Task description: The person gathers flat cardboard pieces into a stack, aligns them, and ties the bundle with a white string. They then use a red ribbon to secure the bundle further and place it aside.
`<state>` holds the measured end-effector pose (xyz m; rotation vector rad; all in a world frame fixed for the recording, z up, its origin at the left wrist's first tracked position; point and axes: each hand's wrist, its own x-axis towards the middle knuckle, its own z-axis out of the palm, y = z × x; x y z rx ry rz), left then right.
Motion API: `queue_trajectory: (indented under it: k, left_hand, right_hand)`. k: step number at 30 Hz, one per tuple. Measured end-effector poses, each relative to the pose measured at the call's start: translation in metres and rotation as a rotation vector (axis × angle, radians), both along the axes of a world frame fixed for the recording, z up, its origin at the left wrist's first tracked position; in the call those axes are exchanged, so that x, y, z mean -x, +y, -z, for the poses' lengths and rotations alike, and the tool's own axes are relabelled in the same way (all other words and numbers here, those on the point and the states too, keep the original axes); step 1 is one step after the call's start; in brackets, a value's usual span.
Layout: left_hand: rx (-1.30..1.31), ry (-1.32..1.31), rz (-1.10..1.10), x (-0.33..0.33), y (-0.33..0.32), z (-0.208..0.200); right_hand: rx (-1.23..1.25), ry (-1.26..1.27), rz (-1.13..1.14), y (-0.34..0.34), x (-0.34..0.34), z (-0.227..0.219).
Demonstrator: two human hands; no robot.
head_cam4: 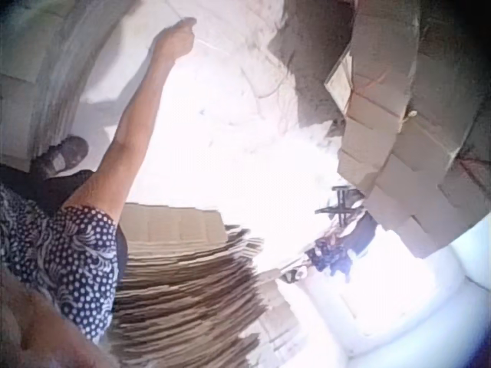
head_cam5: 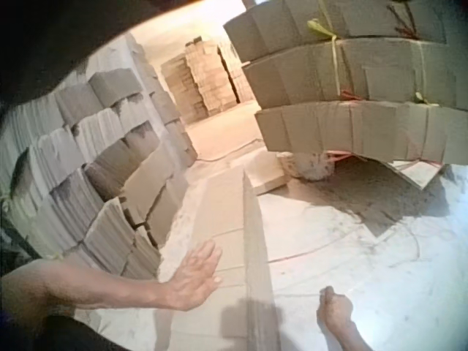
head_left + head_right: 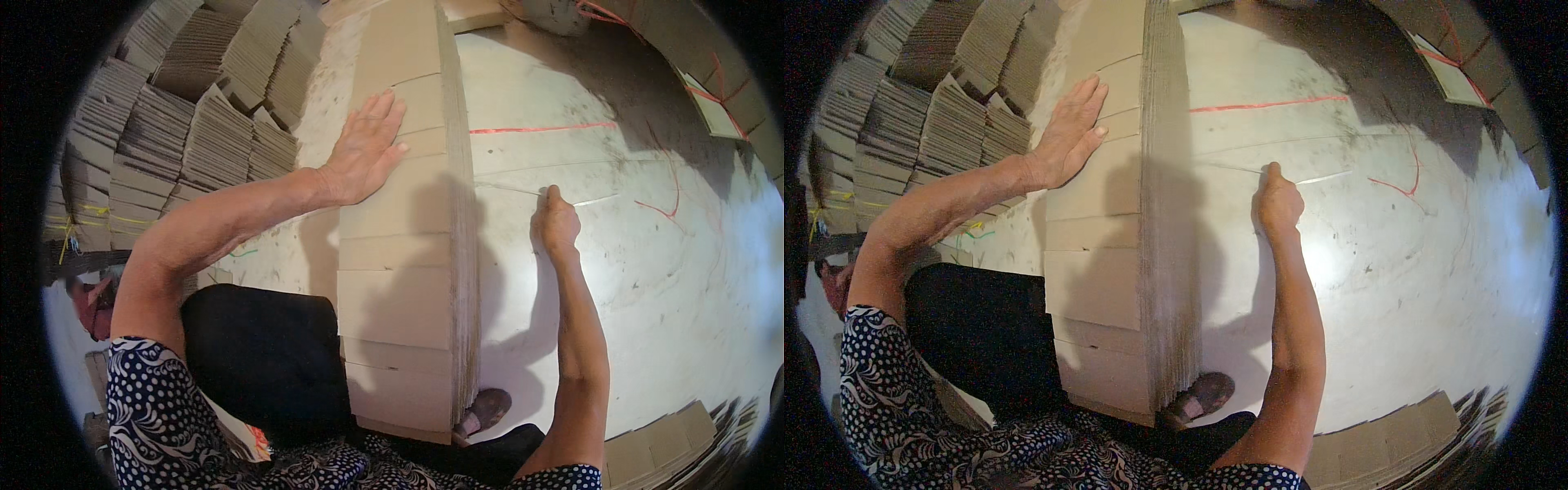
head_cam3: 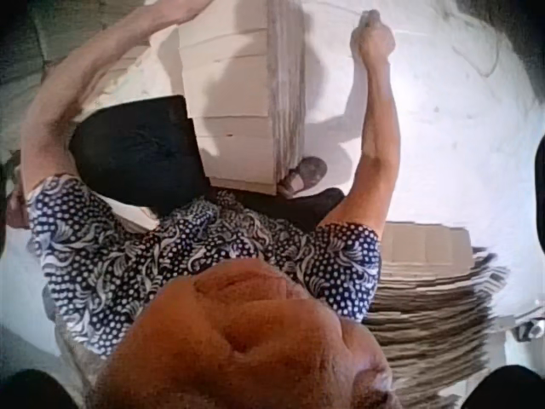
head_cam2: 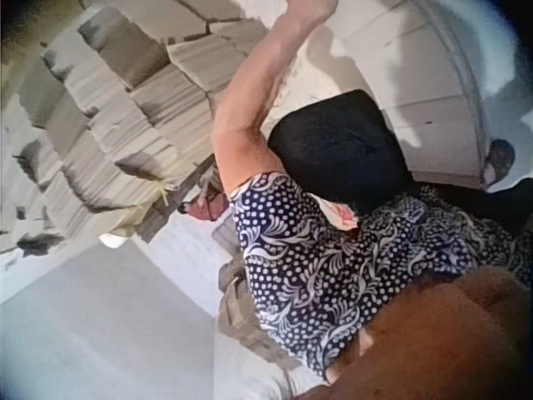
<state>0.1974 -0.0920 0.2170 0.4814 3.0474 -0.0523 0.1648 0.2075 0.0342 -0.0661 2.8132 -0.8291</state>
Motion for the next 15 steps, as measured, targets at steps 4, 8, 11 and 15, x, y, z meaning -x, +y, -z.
queue_trajectory:
  k: [4, 8, 11, 15]
  left_hand:
    - [0.001, 0.068, 0.05, 0.0, 0.0, 0.0]
    - [-0.025, 0.062, 0.019, -0.001, -0.011, 0.001]
    - [-0.069, -0.011, -0.044, 0.001, -0.006, -0.008]
    - [-0.101, -0.055, -0.235, -0.001, 0.018, -0.016]
  right_hand:
    - [0.677, 0.169, 0.253, -0.017, 0.008, 0.012]
    - [1.67, -0.158, 0.663, -0.06, 0.031, -0.01]
    - [1.952, -0.255, 0.758, -0.066, 0.038, -0.016]
    - [1.371, -0.056, 0.48, -0.031, 0.011, 0.026]
